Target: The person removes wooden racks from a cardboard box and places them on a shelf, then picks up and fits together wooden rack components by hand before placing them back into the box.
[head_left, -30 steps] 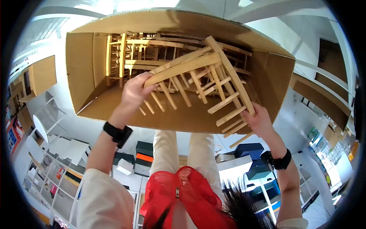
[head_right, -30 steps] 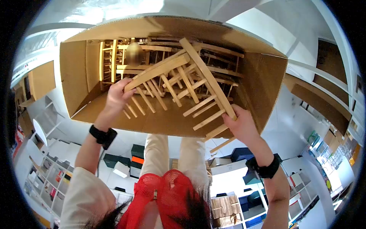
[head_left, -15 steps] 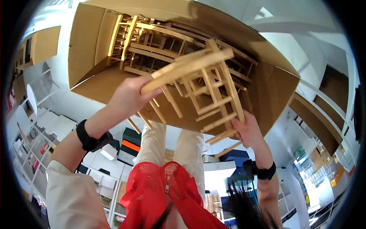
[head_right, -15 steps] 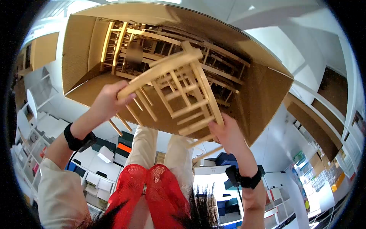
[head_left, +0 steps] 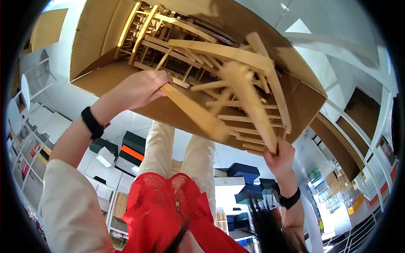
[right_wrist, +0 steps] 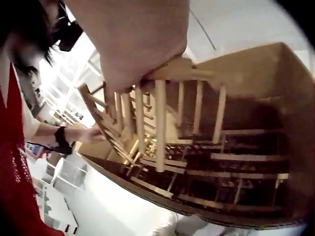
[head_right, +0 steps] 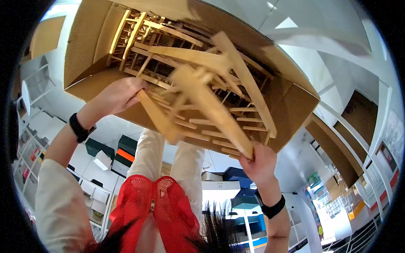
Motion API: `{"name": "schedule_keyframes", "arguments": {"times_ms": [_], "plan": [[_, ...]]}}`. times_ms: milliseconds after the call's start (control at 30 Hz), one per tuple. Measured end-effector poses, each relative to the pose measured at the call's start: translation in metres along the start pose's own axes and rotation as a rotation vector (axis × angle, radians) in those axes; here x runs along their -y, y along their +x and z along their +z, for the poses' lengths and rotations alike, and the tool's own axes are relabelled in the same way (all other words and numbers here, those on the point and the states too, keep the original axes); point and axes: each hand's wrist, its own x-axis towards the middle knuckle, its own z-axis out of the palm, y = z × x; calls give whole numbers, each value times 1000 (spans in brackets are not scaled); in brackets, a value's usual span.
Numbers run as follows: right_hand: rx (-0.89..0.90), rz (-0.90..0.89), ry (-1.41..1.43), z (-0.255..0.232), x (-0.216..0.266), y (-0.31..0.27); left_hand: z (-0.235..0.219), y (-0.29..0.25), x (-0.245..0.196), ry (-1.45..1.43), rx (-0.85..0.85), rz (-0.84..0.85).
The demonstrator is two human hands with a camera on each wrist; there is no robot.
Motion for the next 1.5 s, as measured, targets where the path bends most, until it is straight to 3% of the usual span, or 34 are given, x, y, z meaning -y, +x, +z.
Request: {"name": "schedule_keyframes", "arguments": {"times_ms": [67,167,233,267,367,433,467,600,700,800,900,1000,1033,1067,1133,1167,1233,1267,1333,1433,1467,1500], "plan": [[-38,-137,-47,-2,26,13,20,0,13,-12,-75,-104],[12,-250,-118,0,61,20,36,-5,15,-625,-154,-265],[-10,-298,-85,4,77,19,42,-6,3,-1113,-322,-405],[-37,-318,-68,6,79,19,49,-7,2,-1067,-417,-389],[86,-131,-59,4,74,13,78,-15,24,-458,-586,-231],[-30,33,118,9,69,6,54,-8,6,-456,-551,-284],[-93,112,209,14,65,4,47,-6,1,-285,-600,-280],[-69,854,1030,22,65,-2,1,19,-34,-371,-580,-266],[-109,944,1229,33,68,-8,-17,41,-35,-157,-518,-103],[-304,910,1205,42,66,-15,-6,60,-23,-110,-453,-32],[-317,787,1065,43,56,-17,13,73,-11,-135,-440,0],[-267,808,937,30,53,-12,20,80,-7,-169,-441,3],[-256,811,875,24,53,-12,20,76,-8,-193,-373,-42],[-236,690,677,17,49,-16,18,71,-12,-213,-308,-88],[-271,235,293,6,38,-11,24,65,-14,-269,-207,-205],[-279,17,99,2,34,-9,31,66,-12,-228,-243,-195],[-247,-195,-113,7,17,5,50,71,-7,-139,-321,-174],[-240,-286,-106,14,3,13,58,77,-6,-237,-434,-179],[-226,-423,-152,33,-28,31,104,93,36,-531,-380,-399],[-158,-470,-281,68,-71,53,139,114,54,-640,-287,-810],[-117,-439,-306,84,-86,61,149,114,58,-888,-349,-825],[-70,-374,-296,105,-101,69,145,114,50,-1222,-309,-967]]}}
